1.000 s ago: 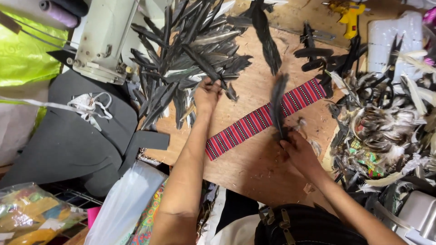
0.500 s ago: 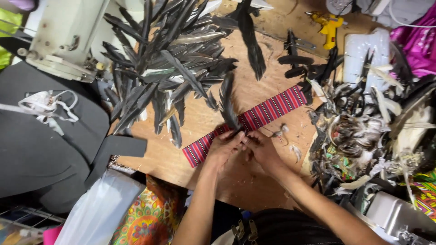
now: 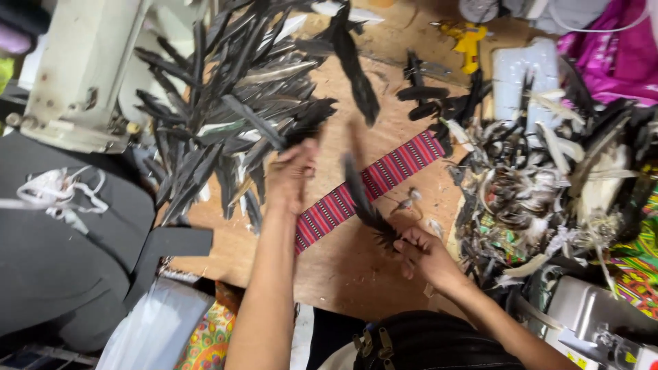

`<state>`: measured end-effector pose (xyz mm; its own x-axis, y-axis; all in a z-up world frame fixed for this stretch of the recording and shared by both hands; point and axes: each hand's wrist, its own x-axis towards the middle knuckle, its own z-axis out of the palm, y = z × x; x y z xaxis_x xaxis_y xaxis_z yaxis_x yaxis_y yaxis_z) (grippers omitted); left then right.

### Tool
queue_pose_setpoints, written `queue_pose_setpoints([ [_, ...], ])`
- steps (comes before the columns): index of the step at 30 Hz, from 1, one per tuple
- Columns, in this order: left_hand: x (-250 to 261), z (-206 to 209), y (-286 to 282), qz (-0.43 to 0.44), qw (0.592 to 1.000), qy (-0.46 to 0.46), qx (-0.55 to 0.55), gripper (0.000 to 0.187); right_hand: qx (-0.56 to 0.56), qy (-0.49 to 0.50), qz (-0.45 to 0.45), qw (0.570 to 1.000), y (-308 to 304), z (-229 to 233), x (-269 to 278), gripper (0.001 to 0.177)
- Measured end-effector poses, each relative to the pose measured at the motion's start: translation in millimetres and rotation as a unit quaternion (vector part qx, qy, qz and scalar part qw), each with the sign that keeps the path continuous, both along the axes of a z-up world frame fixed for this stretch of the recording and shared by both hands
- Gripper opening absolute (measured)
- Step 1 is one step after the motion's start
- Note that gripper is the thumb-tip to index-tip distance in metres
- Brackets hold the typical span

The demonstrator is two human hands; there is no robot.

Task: The person is gluing black feathers onto a decorative fabric strip using a hot glue gun.

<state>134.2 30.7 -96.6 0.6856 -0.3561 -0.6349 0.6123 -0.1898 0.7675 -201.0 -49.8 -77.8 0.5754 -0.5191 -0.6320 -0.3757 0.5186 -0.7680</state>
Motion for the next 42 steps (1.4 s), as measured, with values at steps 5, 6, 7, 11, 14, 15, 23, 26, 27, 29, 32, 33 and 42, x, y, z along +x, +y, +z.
queue_pose_setpoints([
  [5, -57, 63, 11, -0.040, 0.994, -0.004, 0.105, 0.048, -0.286, 0.127, 0.058, 0.948, -11, -2, -6, 0.017],
  [6, -85, 57, 11, -0.039, 0.993, -0.005, 0.108, 0.048, -0.283, 0.126, 0.059, 0.949, -12, 0, 0, 0.017],
  [7, -113, 51, 14, -0.137, 0.988, 0.013, 0.077, 0.065, -0.360, 0.160, 0.113, 0.912, -11, 2, 6, 0.021],
  [11, -187, -99, 9, -0.288, 0.932, -0.025, 0.217, 0.056, -0.534, 0.131, 0.300, 0.780, -10, -14, 14, 0.027],
  [14, -156, 40, 10, 0.012, 0.997, 0.068, 0.042, 0.041, -0.641, 0.055, 0.268, 0.717, -30, 16, 25, 0.033],
  [15, -150, 47, 18, 0.016, 0.997, 0.069, 0.042, 0.041, -0.641, 0.053, 0.271, 0.716, -62, 4, 15, 0.033],
  [23, -154, -20, 135, -0.050, 0.996, -0.027, 0.073, 0.041, -0.494, 0.231, 0.033, 0.837, -229, 14, -12, 0.014],
  [26, -170, -30, 147, -0.181, 0.967, -0.130, 0.120, 0.017, -0.477, 0.205, 0.168, 0.838, -189, 50, 23, 0.019],
  [27, -178, -31, 142, -0.176, 0.968, -0.132, 0.124, 0.017, -0.476, 0.199, 0.172, 0.839, -190, 29, 22, 0.019],
  [29, -193, -32, 136, -0.324, 0.893, -0.285, 0.127, 0.024, -0.548, 0.152, 0.248, 0.784, -190, -13, 21, 0.021],
  [32, -189, 36, 80, -0.506, 0.795, -0.214, 0.257, 0.031, -0.689, 0.124, 0.240, 0.672, -195, -66, 35, 0.019],
  [33, -192, 29, 82, -0.501, 0.796, -0.212, 0.264, 0.031, -0.687, 0.117, 0.243, 0.675, -189, -64, 46, 0.019],
  [42, -124, -6, 128, -0.250, 0.787, -0.414, 0.384, 0.066, -0.652, 0.181, 0.410, 0.612, -166, -31, 84, 0.061],
])
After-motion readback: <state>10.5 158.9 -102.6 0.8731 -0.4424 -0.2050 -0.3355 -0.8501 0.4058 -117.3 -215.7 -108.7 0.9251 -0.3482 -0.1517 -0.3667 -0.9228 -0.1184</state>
